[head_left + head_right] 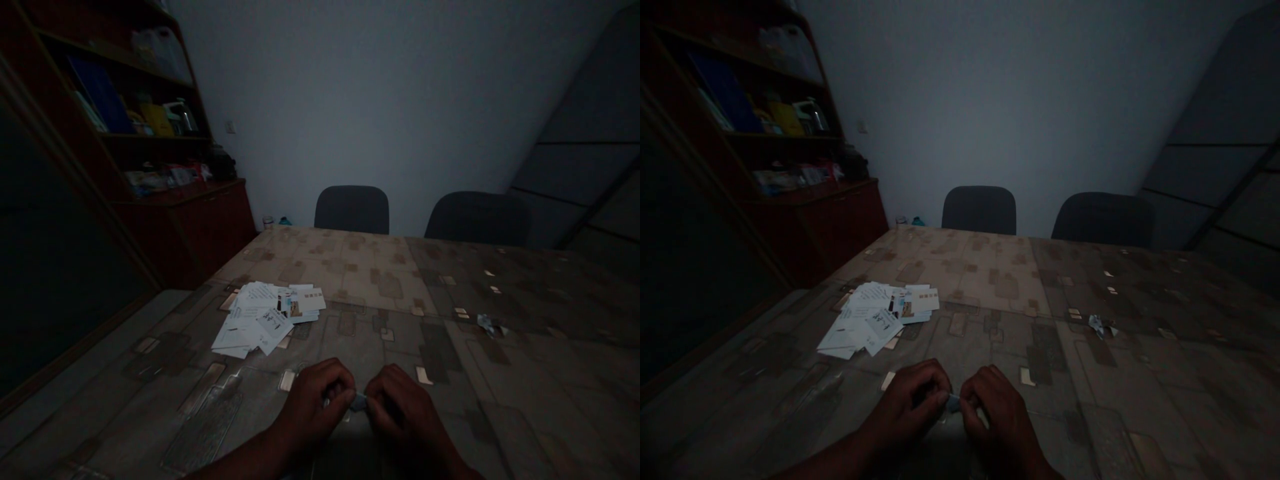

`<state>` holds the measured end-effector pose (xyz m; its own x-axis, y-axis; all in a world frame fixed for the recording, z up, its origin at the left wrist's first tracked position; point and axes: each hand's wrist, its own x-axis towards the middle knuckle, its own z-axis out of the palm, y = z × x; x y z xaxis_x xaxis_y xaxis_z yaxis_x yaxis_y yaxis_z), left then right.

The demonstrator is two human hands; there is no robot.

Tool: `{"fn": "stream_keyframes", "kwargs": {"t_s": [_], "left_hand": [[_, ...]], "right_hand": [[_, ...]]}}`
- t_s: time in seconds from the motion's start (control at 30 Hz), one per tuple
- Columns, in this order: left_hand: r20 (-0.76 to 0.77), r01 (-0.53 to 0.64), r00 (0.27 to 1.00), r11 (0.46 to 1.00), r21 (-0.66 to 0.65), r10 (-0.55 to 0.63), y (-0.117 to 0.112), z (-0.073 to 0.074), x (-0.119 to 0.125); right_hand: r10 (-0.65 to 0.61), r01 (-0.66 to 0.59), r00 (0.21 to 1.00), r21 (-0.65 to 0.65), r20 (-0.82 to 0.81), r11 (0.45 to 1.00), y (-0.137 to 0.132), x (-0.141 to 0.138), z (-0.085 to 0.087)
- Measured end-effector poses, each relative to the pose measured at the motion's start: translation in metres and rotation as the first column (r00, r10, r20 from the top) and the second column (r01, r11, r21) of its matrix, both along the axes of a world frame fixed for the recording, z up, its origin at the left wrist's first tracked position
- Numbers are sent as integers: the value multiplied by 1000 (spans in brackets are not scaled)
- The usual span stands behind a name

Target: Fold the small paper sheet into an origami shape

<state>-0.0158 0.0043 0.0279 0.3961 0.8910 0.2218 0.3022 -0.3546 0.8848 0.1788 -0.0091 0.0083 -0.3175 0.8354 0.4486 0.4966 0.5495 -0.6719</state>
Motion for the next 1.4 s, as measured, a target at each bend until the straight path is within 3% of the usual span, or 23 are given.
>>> {"fn": "stream_keyframes", "kwargs": {"t_s": [0.17, 0.3, 0.37, 0.47, 0.6, 0.7, 0.77, 0.9, 1.07, 1.13, 1.4], "left_hand": [[90, -53, 993, 979, -194, 72, -1, 5, 4], [54, -67, 996, 995, -73, 71, -3, 3, 5], [13, -75, 997, 996, 51, 74, -2, 0, 4], [-63, -64, 994, 951, 301, 87, 0, -3, 2], [-218, 56, 970, 770, 636, 110, 1, -5, -2], [-328, 127, 924, 652, 748, 197, 0, -6, -2], [-371, 149, 896, 621, 769, 245, -1, -7, -2], [-431, 188, 871, 653, 734, 234, -1, -10, 0], [-415, 192, 906, 786, 588, 88, -2, -12, -2], [-410, 193, 910, 815, 547, 59, -2, -13, -3], [-462, 228, 884, 800, 555, 69, 0, -15, 1]], "right_hand": [[-100, 23, 971, -329, -219, 944, 1, 3, 7], [-64, -43, 958, -360, -280, 932, 1, 3, 3], [-45, -24, 971, -284, -235, 958, 1, 2, 2], [-19, 14, 993, -38, -120, 999, 0, 0, 3], [-35, 20, 998, 268, 50, 963, -3, -4, 8], [-89, 23, 983, 377, 159, 926, -3, -6, 8], [-118, 22, 970, 409, 211, 912, -2, -6, 6], [-141, 4, 950, 439, 280, 899, 2, -3, -1], [-104, -69, 924, 427, 368, 901, 3, 5, -9], [-87, -87, 923, 423, 374, 902, 4, 9, -10], [-23, -126, 916, 343, 401, 931, 3, 17, -9]]}}
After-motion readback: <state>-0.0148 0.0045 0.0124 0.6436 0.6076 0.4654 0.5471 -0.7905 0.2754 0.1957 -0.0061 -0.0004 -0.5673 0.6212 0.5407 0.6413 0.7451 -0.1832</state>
